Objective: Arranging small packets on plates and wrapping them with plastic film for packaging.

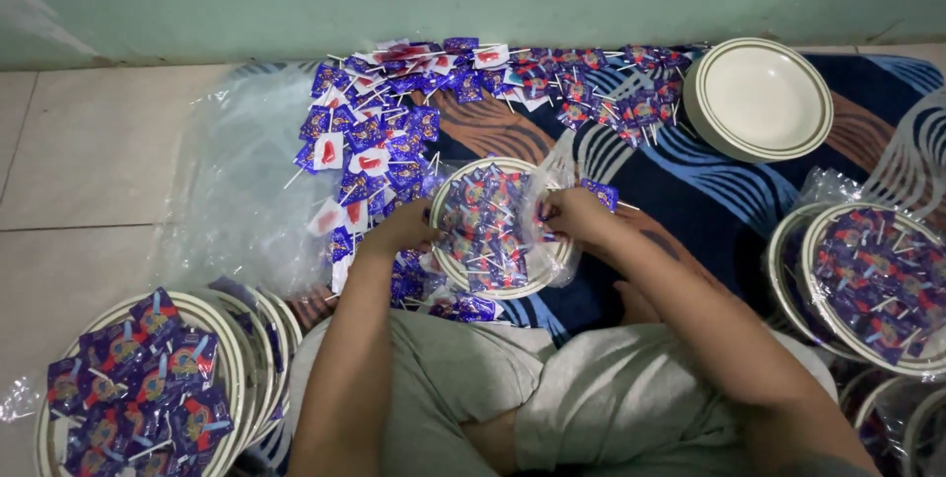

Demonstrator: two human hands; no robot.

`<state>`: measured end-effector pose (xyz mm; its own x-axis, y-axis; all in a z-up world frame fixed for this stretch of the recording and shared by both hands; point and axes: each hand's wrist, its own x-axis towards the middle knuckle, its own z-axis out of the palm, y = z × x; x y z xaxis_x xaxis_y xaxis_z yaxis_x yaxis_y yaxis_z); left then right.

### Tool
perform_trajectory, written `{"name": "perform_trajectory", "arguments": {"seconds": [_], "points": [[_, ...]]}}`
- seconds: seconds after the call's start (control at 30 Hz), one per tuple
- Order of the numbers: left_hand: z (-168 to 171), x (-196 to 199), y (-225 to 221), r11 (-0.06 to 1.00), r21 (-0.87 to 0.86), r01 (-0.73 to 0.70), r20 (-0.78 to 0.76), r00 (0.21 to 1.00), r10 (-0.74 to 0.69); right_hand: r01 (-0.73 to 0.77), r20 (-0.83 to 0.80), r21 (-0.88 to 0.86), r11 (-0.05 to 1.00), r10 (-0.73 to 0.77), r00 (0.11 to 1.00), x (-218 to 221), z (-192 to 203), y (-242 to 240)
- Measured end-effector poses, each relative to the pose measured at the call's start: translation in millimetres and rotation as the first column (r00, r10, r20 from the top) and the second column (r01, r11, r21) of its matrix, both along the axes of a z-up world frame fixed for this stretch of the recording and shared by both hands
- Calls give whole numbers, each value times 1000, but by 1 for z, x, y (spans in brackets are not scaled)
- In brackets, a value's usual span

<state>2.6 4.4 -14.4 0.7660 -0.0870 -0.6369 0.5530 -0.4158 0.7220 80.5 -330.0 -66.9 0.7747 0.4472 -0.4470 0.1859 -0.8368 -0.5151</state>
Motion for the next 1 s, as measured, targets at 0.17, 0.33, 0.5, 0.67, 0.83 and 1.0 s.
{"name": "perform_trajectory", "arguments": {"seconds": [0.17,0.33,0.5,0.67,0.83,1.0], "points": [[-5,-3,3,1000,-22,-12,-3,1000,12,-34,153,-120,992,52,987,7,-39,6],[-11,-2,5,1000,-14,-11,20,1000,11,112,150,-34,993,-105,983,10,63,9],[2,-3,2,999,20,29,20,999,-29,350,616,-56,935,-244,749,91,-16,-71],[1,-4,3,997,-66,-40,-4,999,40,273,635,-234,933,-66,769,87,-15,-108],[-9,-5,8,990,-128,-67,2,998,68,330,729,-165,930,-110,675,95,-65,-137],[-4,-6,8,994,-102,-44,0,999,44,458,609,-194,868,-260,749,123,-128,-146]]}}
